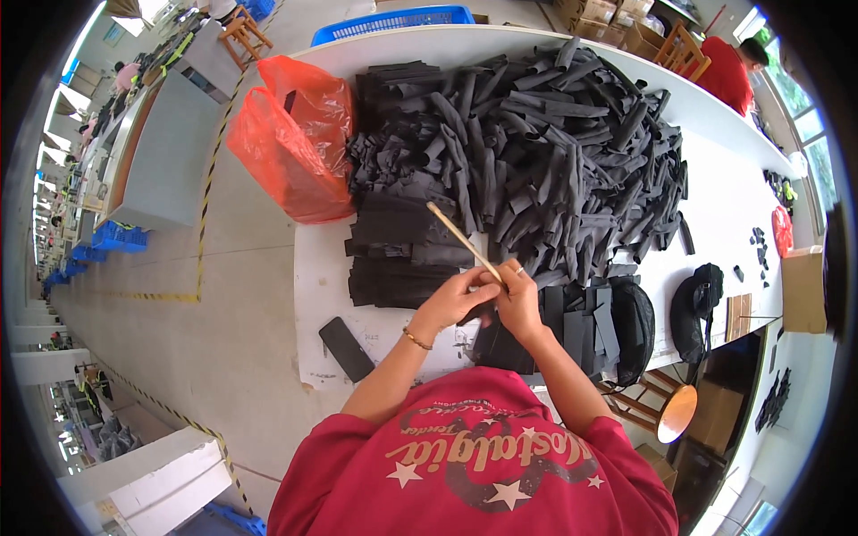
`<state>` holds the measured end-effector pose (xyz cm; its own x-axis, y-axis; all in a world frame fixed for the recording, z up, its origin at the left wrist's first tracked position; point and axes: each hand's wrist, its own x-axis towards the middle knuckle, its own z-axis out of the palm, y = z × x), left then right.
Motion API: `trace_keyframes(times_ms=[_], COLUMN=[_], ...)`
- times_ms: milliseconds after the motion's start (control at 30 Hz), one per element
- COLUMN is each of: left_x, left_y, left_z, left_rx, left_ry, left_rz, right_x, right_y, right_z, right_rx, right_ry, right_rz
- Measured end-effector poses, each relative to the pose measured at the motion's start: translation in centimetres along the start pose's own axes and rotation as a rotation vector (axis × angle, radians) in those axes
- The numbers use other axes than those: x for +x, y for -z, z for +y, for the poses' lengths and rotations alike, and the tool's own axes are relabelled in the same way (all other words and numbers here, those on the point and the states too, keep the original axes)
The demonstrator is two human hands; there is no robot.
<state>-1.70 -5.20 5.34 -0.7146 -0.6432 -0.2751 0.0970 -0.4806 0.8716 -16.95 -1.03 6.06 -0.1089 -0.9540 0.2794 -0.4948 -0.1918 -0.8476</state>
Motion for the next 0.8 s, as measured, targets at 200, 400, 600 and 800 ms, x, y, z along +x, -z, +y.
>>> trace_keyframes(times_ms=[200, 400, 600, 800], left_x=[0.8, 2.1, 1.8, 1.3], left_y=[-4.1, -5.6, -5.5, -2.7], left_z=[-0.9, 0.8, -1.2, -5.5], left_rx=[0.153, 0.052, 0.029, 0.103], left_ry=[0.048, 0.015, 0.066, 0.094], left_rz=[0.117, 0.108, 0.089, 0.206], right_x=[3.5, 7.1, 11.5, 17.2], right_y=[2.4, 4.1, 7.4, 17.1], right_z=[0.9, 1.3, 4.1, 7.9], right_rx=[-0.229, -0.283, -0.409, -0.176], right_ry=[0.000, 0.050, 0.070, -0.377], right_rz=[0.232, 0.368, 0.586, 0.552])
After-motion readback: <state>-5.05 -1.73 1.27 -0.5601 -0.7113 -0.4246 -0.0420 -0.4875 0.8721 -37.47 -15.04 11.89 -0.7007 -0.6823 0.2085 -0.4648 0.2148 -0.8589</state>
